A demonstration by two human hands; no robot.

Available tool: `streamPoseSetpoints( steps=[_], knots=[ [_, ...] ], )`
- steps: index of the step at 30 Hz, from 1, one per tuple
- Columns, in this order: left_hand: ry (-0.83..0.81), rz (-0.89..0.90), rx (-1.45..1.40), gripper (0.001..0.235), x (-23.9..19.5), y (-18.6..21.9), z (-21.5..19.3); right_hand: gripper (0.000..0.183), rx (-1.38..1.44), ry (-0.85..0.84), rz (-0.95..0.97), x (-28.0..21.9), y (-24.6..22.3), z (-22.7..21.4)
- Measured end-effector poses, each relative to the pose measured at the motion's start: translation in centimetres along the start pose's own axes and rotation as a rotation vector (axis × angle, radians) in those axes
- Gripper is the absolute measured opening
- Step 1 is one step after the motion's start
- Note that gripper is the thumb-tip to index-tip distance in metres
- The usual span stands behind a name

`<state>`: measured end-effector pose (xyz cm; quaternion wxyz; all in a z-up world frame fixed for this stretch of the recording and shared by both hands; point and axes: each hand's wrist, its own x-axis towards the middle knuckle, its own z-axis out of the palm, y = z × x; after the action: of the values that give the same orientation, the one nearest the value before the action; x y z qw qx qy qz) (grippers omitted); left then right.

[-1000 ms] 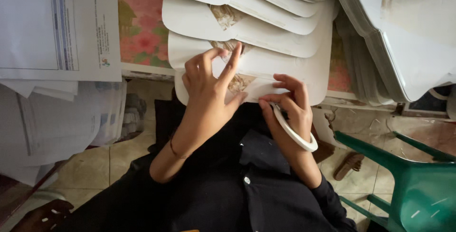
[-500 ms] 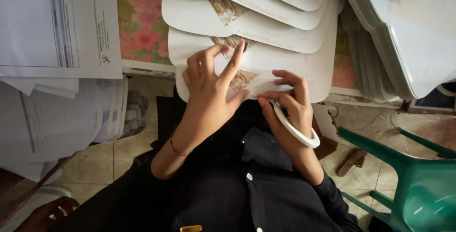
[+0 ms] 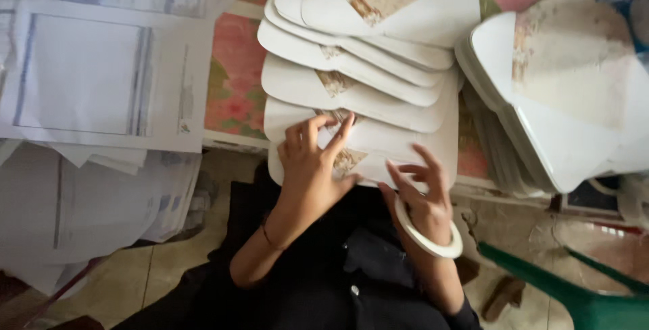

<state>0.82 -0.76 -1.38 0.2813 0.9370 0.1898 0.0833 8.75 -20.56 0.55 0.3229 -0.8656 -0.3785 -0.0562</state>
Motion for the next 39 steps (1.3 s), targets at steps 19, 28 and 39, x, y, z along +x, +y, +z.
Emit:
streamPoseSetpoints(
  steps=[19,28,39],
  knots=[
    [0.118,0.046,0.019,0.113,0.0,-0.3,0.4,0.009,0.102,0.052,0.178,-0.4,3.9,-3.3],
    [0.095,0.077,0.021,0.106,-0.3,-0.9,1.1,0.006,0.247,-0.025,0.396,-0.3,4.0,-4.5],
    [0.07,0.035,-0.017,0.108,-0.1,-0.9,1.1,0.004,0.314,0.019,0.353,-0.5,5.0,-4.1]
  ],
)
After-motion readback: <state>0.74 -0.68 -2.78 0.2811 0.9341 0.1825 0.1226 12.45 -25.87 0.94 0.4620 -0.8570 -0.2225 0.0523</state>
